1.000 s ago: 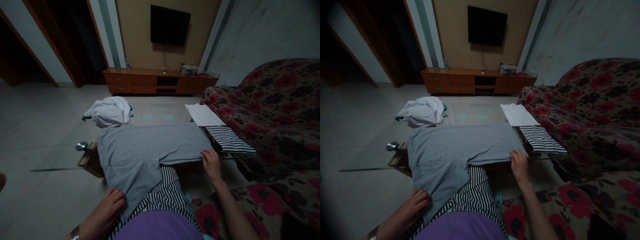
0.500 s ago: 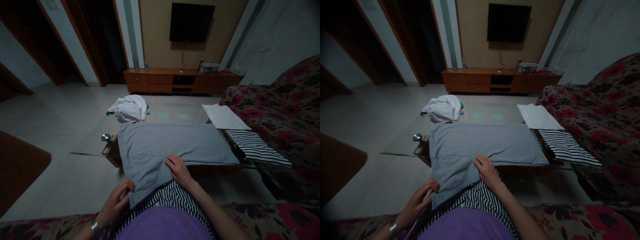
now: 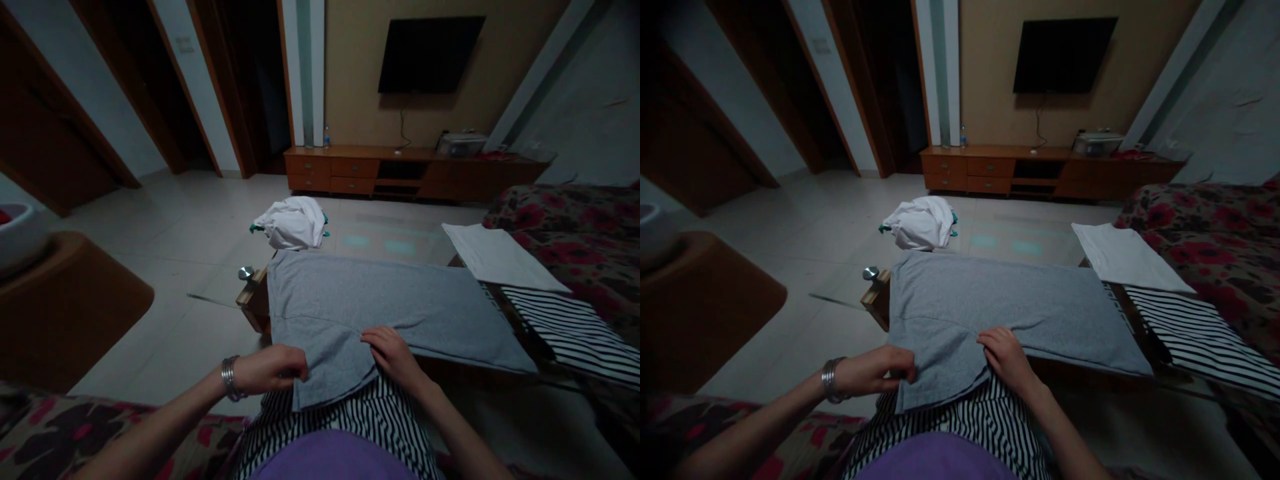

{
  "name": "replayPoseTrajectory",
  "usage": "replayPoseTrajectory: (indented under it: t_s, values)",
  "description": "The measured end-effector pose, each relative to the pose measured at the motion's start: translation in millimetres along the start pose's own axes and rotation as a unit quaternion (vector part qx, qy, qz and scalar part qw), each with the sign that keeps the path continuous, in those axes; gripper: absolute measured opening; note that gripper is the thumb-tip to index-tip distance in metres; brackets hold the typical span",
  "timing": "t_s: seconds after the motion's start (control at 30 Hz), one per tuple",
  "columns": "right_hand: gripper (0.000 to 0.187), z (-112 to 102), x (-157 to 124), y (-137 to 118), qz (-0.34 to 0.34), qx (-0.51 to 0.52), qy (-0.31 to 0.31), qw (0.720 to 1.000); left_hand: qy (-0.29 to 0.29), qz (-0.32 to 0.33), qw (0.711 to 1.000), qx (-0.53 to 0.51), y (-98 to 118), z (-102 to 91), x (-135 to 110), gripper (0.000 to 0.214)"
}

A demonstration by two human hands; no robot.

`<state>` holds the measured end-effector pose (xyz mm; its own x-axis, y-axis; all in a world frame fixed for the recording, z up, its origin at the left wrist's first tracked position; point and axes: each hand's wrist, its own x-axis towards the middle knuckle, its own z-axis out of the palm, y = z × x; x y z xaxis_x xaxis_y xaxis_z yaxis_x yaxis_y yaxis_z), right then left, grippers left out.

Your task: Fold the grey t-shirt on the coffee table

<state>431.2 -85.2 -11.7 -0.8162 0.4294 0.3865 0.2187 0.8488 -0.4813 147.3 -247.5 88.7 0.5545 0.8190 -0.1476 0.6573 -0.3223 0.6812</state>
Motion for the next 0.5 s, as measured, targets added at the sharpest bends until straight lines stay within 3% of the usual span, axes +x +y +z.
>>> replayPoseTrajectory:
  t_s: [0.13, 0.27, 0.4, 0.5]
  values:
    - [0.031, 1.2, 0.4, -0.3, 0.002, -0.002, -0.003, 1.0, -0.021, -0.014, 1.0, 0.001, -2.3, -0.1, 3.1, 0.028]
    - [0.031, 0.5, 3.5, -0.1, 0.0, -0.003, 0.001, 1.0, -0.039, -0.005, 0.999, -0.034, -3.0, -15.8, 10.7, 0.022]
    - [0.032, -0.5, 3.9, -0.3, -0.007, -0.011, 0.002, 1.0, -0.084, 0.008, 0.993, -0.085, 1.2, -31.9, 22.4, 0.019]
    - [0.034, 1.4, 0.4, 0.1, -0.01, -0.019, -0.002, 1.0, -0.131, 0.02, 0.983, -0.124, 6.2, -33.0, 25.3, 0.014]
